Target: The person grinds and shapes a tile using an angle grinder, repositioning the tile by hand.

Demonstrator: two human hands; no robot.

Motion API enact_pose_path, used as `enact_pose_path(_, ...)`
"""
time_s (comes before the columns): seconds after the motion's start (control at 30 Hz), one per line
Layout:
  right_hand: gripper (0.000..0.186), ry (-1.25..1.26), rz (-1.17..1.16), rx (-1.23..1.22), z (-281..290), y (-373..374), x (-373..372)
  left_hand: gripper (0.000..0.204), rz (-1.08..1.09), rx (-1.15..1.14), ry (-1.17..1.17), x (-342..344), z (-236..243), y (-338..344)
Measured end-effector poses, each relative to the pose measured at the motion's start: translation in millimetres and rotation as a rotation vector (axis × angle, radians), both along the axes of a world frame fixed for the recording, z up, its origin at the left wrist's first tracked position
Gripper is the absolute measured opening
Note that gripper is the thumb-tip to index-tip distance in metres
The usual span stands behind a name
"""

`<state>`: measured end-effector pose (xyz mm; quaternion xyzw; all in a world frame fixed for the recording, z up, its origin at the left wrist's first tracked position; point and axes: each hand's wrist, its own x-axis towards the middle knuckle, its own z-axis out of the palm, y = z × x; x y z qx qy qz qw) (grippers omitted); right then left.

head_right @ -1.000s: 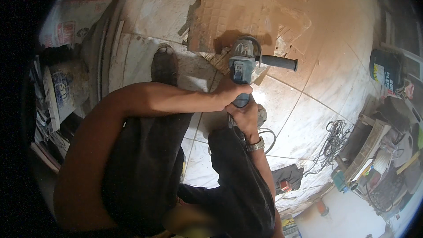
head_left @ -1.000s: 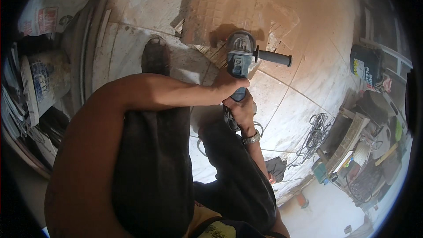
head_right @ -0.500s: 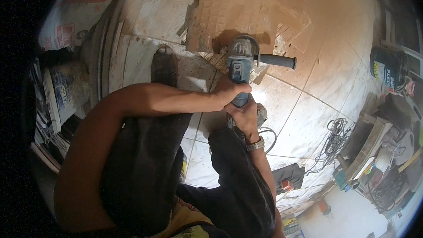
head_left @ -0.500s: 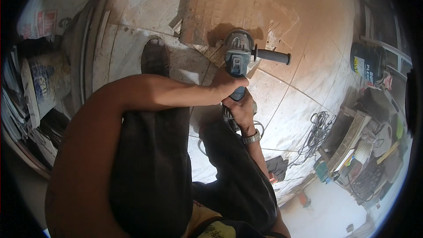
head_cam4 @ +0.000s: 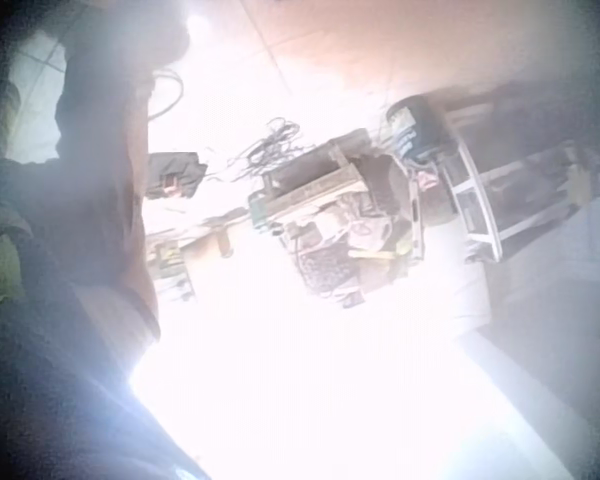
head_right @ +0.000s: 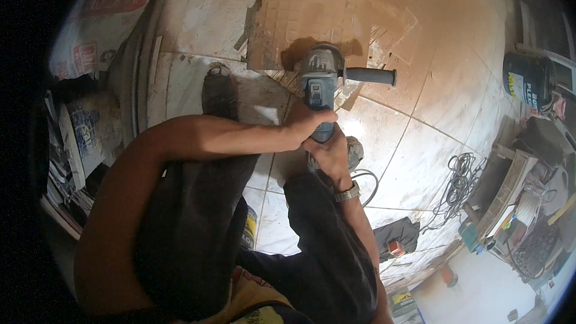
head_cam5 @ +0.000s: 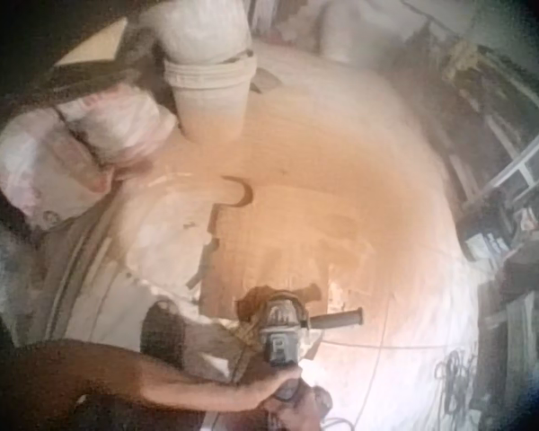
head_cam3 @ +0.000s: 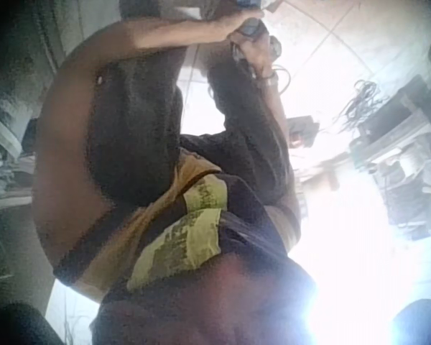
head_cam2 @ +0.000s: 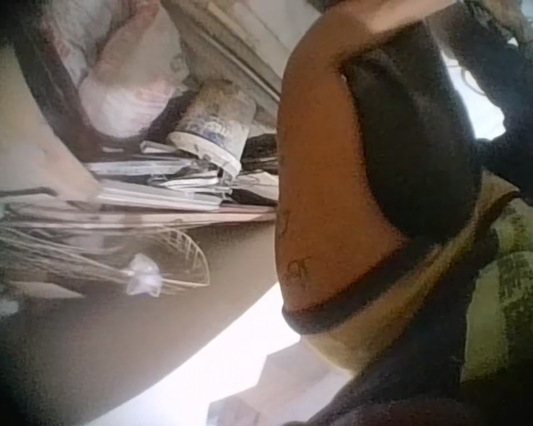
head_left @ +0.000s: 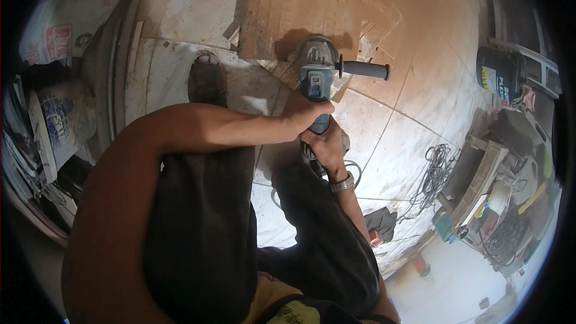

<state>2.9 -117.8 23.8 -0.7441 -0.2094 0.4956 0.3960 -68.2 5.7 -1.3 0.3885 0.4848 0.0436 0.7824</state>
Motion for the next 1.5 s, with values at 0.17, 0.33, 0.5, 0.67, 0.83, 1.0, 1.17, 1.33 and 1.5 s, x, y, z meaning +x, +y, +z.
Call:
enact_pose_path(0.17,0.044,0.034,-0.095,-0.007,6,-5,1,0.035,-0.056,-0.024,-0.033,15,-1,-4)
enact_pose_path(0.33,0.042,0.052,-0.116,-0.066,22,-1,4,0.035,-0.154,-0.044,-0.032,17,4,-2)
enact_pose_path(0.5,0.043,-0.028,-0.043,-0.01,14,-2,1,0.038,-0.082,-0.059,-0.008,9,8,-1)
enact_pose_path(0.67,0.043,0.014,-0.093,-0.063,15,-3,1,0.037,-0.082,-0.052,-0.041,16,6,-2)
enact_pose_path(0.83,0.042,0.019,-0.072,-0.08,18,-4,1,0.033,-0.129,-0.062,-0.053,15,4,-2)
enact_pose_path(1.0,0.042,0.022,-0.099,-0.02,4,-11,0,0.035,-0.115,-0.09,-0.067,15,8,0)
enact_pose_path(1.17,0.044,0.054,-0.085,-0.026,9,-9,2,0.042,-0.11,-0.056,-0.042,13,12,0)
enact_pose_path(1.33,0.048,0.021,-0.048,0.015,4,-7,-2,0.041,-0.036,-0.002,-0.009,3,9,-2)
enact_pose_path(1.5,0.053,0.069,-0.008,-0.059,5,-3,-2,0.04,-0.046,-0.025,0.062,-4,14,2)
